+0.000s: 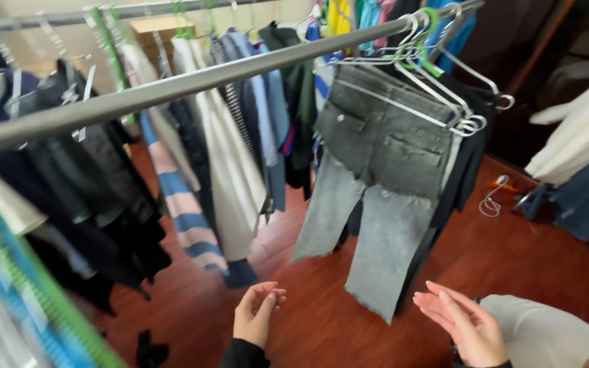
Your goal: The person takes a pair of denim shorts from a hanger, lays them on a table, and irons both the front and back sides. The person then folds the shorts and places them into a clear plastic bag.
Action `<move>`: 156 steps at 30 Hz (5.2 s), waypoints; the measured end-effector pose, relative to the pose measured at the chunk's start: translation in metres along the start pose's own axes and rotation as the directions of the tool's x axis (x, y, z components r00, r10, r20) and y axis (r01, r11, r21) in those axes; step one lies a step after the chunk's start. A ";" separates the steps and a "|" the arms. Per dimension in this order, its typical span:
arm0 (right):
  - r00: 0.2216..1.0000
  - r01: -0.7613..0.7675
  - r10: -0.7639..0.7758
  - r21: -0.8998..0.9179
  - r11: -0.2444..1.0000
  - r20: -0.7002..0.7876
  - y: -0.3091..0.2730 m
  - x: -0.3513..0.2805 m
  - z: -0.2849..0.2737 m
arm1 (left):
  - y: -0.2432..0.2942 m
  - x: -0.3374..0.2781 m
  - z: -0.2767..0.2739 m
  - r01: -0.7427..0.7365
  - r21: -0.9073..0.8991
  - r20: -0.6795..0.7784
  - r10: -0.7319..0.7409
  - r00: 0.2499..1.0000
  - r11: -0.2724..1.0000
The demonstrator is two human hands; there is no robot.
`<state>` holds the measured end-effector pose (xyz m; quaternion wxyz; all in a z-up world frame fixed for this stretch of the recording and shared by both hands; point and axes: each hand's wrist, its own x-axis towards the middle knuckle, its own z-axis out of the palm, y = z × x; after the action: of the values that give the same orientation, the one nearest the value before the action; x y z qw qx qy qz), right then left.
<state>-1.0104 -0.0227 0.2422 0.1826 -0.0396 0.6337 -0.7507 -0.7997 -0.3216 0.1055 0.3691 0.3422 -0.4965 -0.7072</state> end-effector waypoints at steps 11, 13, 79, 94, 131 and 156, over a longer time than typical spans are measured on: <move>0.845 0.529 -0.487 -0.462 0.711 0.218 -0.196 0.181 0.066 | 0.028 0.190 0.136 -0.025 -0.017 0.165 0.028 0.986 1.000; 0.807 0.580 -0.529 -0.521 0.626 0.262 -0.211 0.241 0.085 | 0.062 0.209 0.162 0.002 -0.009 0.189 -0.001 0.982 1.000; 0.482 0.404 0.391 -0.595 0.695 0.784 -0.006 0.105 0.292 | 0.017 -0.084 0.048 -0.015 0.609 -0.259 0.217 0.941 0.793; 0.591 0.606 0.419 -0.723 0.333 0.689 -0.060 -0.102 0.189 | 0.040 -0.030 -0.091 0.370 0.599 -0.505 -0.024 0.863 0.711; 0.242 0.862 -0.290 -0.067 0.503 0.926 -0.053 -0.135 0.465 | 0.146 -0.238 -0.174 0.108 0.594 -0.494 0.255 0.831 0.797; -0.362 0.812 0.063 0.281 0.512 0.930 0.318 0.073 0.301 | 0.198 -0.284 -0.172 -0.046 0.979 -0.075 0.562 0.824 0.199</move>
<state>-0.9191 -0.3700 -0.0193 0.2415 -0.8673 0.3808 -0.2108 -0.4773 -0.2000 0.2811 0.3212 0.5264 -0.7832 -0.0794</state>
